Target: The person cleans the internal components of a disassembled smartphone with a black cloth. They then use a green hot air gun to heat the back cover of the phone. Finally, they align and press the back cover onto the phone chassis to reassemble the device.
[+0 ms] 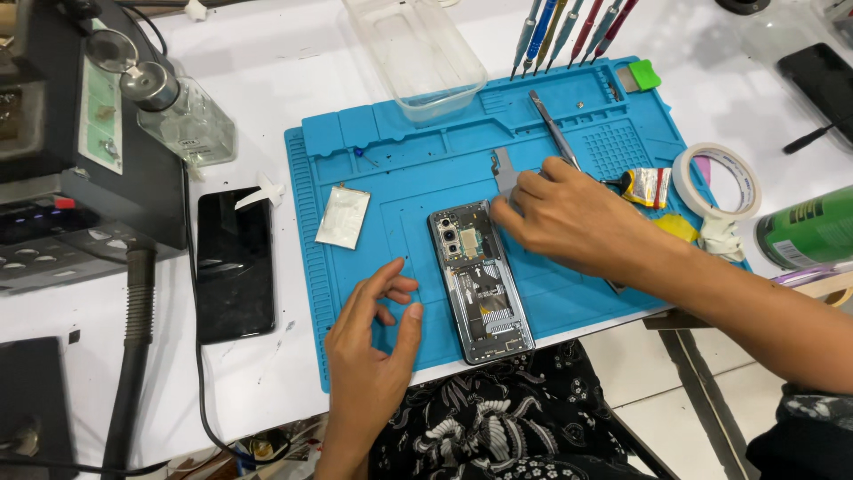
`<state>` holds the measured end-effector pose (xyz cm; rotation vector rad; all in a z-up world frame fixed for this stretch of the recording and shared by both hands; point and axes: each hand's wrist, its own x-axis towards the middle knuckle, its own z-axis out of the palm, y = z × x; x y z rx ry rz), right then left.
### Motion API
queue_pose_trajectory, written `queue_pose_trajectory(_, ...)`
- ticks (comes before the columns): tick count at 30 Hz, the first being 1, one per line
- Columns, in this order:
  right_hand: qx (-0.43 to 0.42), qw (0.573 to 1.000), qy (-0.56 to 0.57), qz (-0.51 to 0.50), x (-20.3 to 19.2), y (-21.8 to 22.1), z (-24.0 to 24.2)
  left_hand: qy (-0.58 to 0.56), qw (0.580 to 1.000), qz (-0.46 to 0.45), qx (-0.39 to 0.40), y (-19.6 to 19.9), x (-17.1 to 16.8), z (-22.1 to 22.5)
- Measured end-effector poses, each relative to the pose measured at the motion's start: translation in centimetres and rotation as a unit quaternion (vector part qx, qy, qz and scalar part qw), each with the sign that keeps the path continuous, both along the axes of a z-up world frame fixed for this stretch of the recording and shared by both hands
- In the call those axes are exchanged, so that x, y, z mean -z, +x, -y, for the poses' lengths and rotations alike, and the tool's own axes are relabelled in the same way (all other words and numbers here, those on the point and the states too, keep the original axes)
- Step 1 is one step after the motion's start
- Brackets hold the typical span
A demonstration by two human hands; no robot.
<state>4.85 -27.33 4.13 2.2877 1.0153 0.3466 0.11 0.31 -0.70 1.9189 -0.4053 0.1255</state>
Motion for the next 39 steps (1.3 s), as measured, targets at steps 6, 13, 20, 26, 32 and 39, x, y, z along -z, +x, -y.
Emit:
queue_pose_trajectory(6, -0.004, 0.987, 0.136, 0.082, 2.0, 0.3, 0.3, 0.010, 1.000, 0.004, 0.003, 0.0, 0.0, 0.0)
queue_pose_trajectory(13, 0.067, 0.937, 0.323, 0.113, 2.3, -0.9, 0.2, 0.012, 1.000, 0.002, 0.000, 0.0, -0.1, 0.0)
queue_pose_trajectory(20, 0.190, 0.721, 0.665, -0.034, -1.7, -3.8, 0.5, 0.000, 1.000, 0.003, 0.000, 0.1, -0.2, 0.1)
queue_pose_trajectory(26, 0.216, 0.521, 0.809, -0.162, -1.9, -6.7, -0.3, -0.024, 0.999, 0.011, 0.021, 0.6, -2.9, 1.8)
queue_pose_trajectory(32, 0.215, 0.525, 0.795, -0.214, -0.6, -9.1, -1.2, -0.120, 0.988, -0.070, 0.061, 0.5, -4.3, 4.7)
queue_pose_trajectory(39, 0.155, 0.599, 0.747, -0.241, 0.4, -9.7, -1.5, -0.118, 0.990, -0.041, 0.071, -0.2, -4.6, 5.3)
